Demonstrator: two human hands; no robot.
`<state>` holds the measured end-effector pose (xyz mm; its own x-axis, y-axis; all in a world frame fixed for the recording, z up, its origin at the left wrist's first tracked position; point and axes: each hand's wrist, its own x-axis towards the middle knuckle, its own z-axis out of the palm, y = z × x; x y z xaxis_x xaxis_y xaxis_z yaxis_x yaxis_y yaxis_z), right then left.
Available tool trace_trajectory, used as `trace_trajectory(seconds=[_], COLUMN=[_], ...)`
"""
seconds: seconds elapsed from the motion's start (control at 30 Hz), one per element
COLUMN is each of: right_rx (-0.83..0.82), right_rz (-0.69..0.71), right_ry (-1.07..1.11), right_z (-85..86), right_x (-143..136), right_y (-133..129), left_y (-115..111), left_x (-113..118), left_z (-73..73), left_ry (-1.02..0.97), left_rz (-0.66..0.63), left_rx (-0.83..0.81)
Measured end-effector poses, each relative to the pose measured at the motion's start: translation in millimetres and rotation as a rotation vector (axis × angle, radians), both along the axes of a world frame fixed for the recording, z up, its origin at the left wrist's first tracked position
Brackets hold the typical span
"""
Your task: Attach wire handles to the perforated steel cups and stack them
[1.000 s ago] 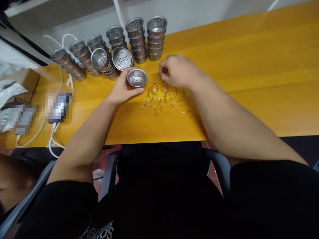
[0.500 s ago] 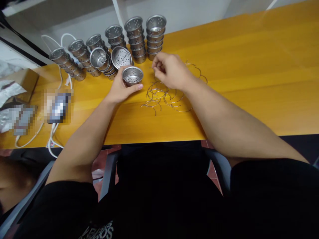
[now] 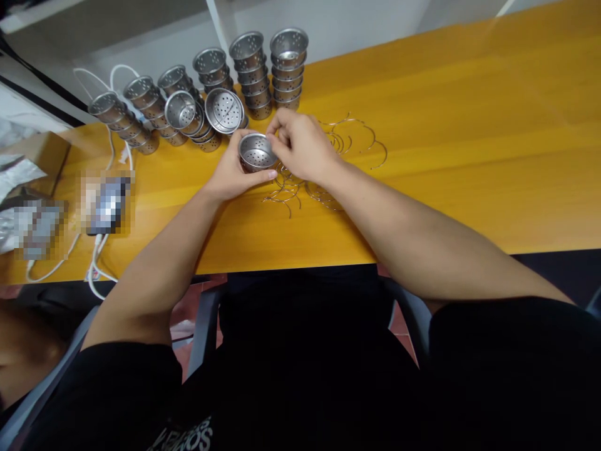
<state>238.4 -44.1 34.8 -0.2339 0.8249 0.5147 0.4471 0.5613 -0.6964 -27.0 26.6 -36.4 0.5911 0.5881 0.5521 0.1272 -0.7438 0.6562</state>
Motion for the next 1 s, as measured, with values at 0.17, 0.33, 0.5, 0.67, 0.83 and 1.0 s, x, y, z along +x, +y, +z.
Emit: trace_trajectory(seconds=[0.17,0.33,0.5,0.67,0.83,1.0], right_rx=[-0.002,-0.031,-0.076,-0.098,-0.142,-0.248], right_rz=[-0.024,-0.034,-0.021,0.032,0.276,0.375], right_ry=[0.004,0.028,0.082,0.156,0.217,0.248], right_z=[-0.8,0.6,-0.7,-1.3,12.4,22.4], right_x=[0.2,-4.7,-11.9,-13.9,-3.6,-1.1], right_y=[2.6,0.4,-1.6,1.7,-0.5,-6.2], left_y=[-0.4,-4.5,-11.1,-10.8,-4.9,-3.6], left_x=[3.5,6.0,8.0,6.8,0.2,-4.2], left_z=[-3.5,1.2,8.2,8.2,9.5,11.9], left_ry=[0.008,0.025,0.063,0.091,0.033,-0.009], left_rz=[-0.024,0.012,0.042,0.060,0.044,0.030], left_rx=[0.018,0.029,0.033,0.024,-0.033,-0.104])
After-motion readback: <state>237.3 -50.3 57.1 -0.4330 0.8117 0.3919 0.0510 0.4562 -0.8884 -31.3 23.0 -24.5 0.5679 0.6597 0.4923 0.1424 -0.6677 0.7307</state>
